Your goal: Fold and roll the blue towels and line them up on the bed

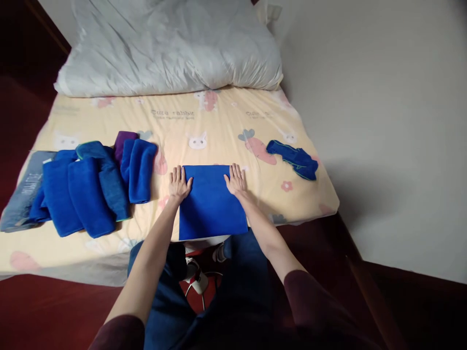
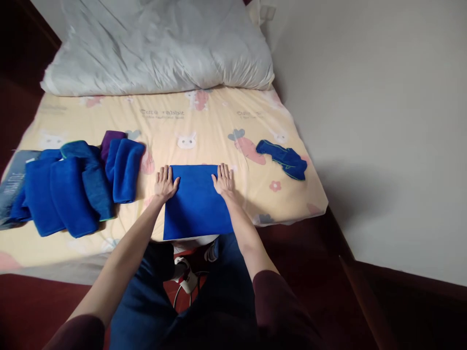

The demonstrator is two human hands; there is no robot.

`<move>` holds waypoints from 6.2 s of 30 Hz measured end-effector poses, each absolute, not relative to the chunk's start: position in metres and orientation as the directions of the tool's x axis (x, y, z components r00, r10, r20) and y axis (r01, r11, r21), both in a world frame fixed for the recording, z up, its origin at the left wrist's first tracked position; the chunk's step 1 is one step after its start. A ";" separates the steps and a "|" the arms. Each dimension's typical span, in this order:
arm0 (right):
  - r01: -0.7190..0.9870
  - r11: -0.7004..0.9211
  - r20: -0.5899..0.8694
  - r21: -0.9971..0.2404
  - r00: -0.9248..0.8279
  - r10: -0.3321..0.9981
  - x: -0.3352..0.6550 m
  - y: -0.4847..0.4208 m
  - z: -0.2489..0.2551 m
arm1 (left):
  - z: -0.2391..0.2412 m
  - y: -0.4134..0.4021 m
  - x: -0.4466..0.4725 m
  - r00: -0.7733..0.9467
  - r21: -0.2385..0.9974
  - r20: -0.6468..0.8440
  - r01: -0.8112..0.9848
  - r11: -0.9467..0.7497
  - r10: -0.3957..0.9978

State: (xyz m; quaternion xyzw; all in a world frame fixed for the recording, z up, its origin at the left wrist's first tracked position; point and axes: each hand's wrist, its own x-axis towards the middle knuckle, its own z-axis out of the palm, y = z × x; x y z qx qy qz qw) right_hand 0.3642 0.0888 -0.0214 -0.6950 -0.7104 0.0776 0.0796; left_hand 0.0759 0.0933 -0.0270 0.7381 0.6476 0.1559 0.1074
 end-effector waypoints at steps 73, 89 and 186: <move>0.621 -0.192 0.050 -0.760 0.350 0.935 0.405 -0.140 -0.029 | -0.017 -0.120 0.050 -0.132 0.749 -0.010 0.655 0.095 0.991; 0.706 -0.229 0.074 -0.670 0.371 0.926 0.402 -0.138 -0.027 | -0.029 -0.118 0.056 -0.215 0.672 0.017 0.725 0.148 0.976; 0.753 -0.169 0.122 -0.635 0.314 0.942 0.402 -0.121 -0.028 | -0.033 -0.101 0.059 -0.302 0.808 0.110 0.583 0.092 0.947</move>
